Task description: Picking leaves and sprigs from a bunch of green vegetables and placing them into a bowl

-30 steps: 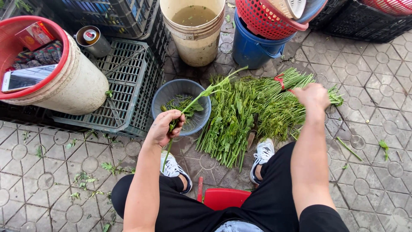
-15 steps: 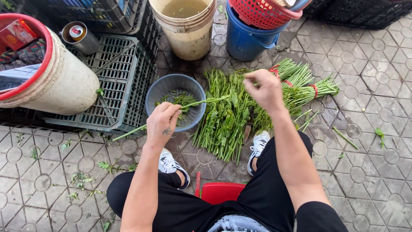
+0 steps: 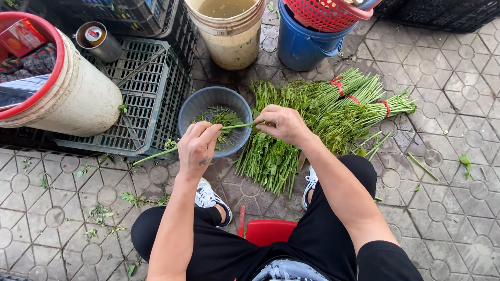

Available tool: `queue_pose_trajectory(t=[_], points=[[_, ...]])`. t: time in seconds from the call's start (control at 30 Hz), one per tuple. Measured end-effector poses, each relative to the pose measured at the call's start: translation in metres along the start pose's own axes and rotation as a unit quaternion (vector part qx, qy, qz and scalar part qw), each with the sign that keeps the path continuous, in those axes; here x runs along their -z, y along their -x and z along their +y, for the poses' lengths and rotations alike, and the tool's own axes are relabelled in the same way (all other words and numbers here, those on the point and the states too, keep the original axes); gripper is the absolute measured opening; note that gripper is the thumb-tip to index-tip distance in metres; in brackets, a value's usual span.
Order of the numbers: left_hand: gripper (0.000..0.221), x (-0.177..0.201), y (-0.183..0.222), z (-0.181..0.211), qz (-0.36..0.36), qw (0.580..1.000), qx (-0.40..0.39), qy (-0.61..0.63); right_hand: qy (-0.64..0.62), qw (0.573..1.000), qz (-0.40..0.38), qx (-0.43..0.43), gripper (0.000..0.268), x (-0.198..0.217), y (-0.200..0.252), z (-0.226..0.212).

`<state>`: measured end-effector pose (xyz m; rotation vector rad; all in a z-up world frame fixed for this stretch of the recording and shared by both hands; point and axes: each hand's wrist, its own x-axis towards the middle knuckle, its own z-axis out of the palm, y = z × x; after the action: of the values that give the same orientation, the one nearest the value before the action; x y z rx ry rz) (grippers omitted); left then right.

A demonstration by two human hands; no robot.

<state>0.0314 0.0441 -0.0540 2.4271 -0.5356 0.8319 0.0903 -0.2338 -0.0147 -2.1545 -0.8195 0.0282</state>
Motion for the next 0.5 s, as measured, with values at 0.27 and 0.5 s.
queue_pose_trajectory(t=[0.27, 0.5], points=[[0.005, 0.005, -0.005, 0.005, 0.016, 1.000, -0.018, 0.013, -0.054, 0.998, -0.016, -0.024, 0.005, -0.020, 0.000, 0.010], [0.005, 0.005, -0.004, 0.004, 0.023, 0.999, -0.023, 0.023, -0.264, 0.957, 0.020, -0.120, 0.006, -0.023, 0.004, 0.009]])
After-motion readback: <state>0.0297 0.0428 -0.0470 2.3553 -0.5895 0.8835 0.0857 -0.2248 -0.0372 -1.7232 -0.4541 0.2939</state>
